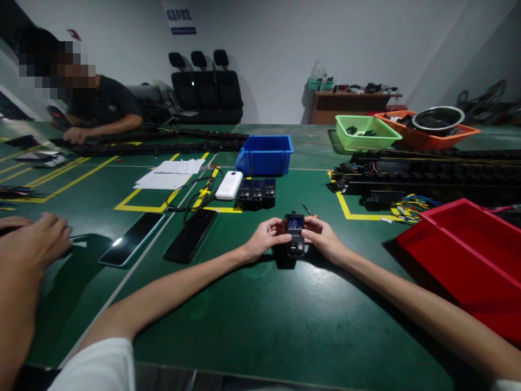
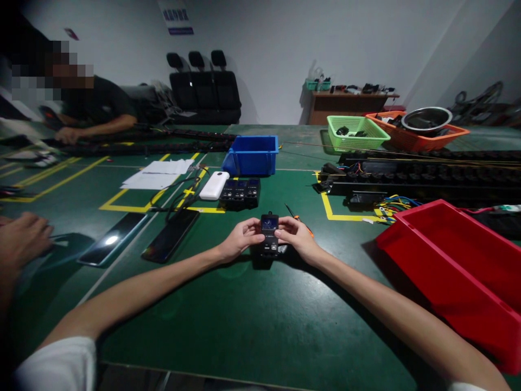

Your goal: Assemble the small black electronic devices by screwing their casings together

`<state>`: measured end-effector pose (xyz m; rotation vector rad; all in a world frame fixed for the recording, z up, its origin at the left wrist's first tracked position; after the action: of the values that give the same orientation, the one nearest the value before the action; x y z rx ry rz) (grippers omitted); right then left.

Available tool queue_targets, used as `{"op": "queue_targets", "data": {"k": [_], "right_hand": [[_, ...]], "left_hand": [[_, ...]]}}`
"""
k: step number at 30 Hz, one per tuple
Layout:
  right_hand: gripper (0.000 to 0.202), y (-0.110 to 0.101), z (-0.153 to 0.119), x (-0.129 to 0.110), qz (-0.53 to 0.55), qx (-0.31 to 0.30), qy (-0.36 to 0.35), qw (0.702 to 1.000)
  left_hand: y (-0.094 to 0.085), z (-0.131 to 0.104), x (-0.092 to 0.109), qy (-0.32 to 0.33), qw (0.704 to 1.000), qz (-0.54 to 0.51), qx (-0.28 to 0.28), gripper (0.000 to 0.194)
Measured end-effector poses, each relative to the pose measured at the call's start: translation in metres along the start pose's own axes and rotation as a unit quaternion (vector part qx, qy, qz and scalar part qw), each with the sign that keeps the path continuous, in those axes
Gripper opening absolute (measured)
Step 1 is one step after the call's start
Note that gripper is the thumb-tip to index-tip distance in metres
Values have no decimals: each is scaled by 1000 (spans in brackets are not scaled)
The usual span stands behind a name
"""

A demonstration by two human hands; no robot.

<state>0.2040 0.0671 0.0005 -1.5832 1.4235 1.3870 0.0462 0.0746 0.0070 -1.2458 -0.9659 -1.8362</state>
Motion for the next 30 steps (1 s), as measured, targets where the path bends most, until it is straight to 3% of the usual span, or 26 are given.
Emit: {"op": "queue_targets", "data": {"k": [7, 15, 23, 30], "right_hand": [[42, 5, -2, -5, -21, -21, -22, 999], [44, 3, -2, -4, -3, -12, -13, 1000], [41, 2, -2, -4, -10, -18, -35, 999], [46, 5, -2, -8, -49, -25, -67, 996]], "left_hand": [[1, -1, 6, 3, 1000, 6, -19, 50], [2, -1, 5, 21, 999, 34, -3, 50], [6, -3, 2, 3, 997, 58, -42, 51], [6, -4, 6, 13, 999, 46, -26, 52]]}}
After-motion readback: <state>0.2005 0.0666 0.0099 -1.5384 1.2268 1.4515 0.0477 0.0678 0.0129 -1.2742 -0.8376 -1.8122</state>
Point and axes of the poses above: each hand's wrist, its own z-axis towards the middle knuckle, its own y-axis out of the palm, x = y × z, the point moved 7 cm from there along z, towards the middle knuckle, and after that the axes turned 15 degrees about y, right-handed, at the moved point
